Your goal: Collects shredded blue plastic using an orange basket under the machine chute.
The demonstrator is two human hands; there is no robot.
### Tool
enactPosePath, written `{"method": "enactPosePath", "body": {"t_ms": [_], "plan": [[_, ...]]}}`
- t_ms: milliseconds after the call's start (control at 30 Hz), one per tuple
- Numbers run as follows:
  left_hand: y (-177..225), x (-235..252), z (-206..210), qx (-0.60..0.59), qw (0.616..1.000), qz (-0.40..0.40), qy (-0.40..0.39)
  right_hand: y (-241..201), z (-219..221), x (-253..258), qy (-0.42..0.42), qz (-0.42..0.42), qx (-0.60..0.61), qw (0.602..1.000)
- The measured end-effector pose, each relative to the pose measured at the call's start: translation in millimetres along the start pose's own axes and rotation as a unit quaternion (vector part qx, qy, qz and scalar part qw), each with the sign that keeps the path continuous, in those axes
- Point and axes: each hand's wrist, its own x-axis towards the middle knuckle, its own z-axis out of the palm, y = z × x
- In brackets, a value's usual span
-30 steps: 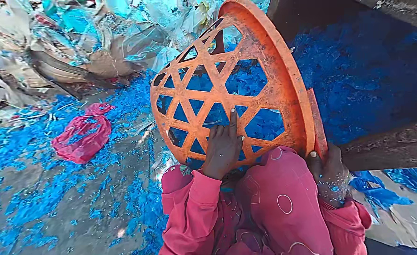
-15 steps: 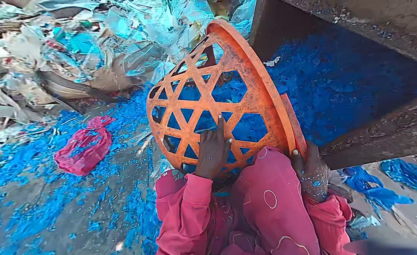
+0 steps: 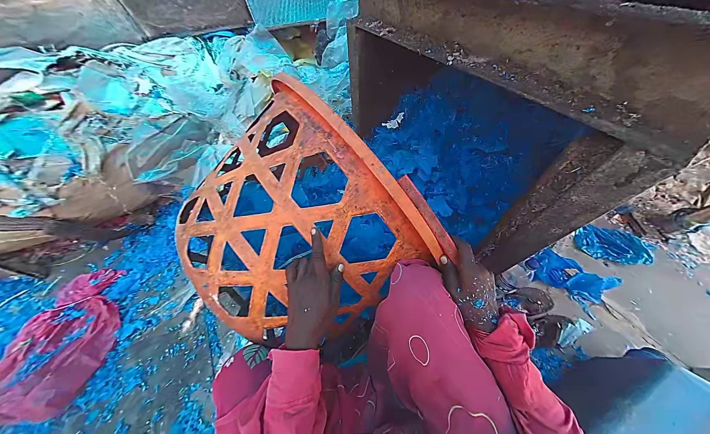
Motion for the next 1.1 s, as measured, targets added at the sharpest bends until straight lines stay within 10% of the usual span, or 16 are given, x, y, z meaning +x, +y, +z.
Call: {"method": "enactPosePath", "body": {"t_ms": [733,967,1100], "plan": [[4,-2,2,-0.017,1.0,-0.013,-0.011,4,3,-2,0.011,-0.011,-0.022,1.0],[-6,3,50,0.085,0.974,0.029,0.21,9,6,1,0.013,-0.021,-0.007,1.0],[-3,5,43,0.077,0.984,0.033,0.159,11,8,2,0.014,-0.024,-0.002,1.0]]}}
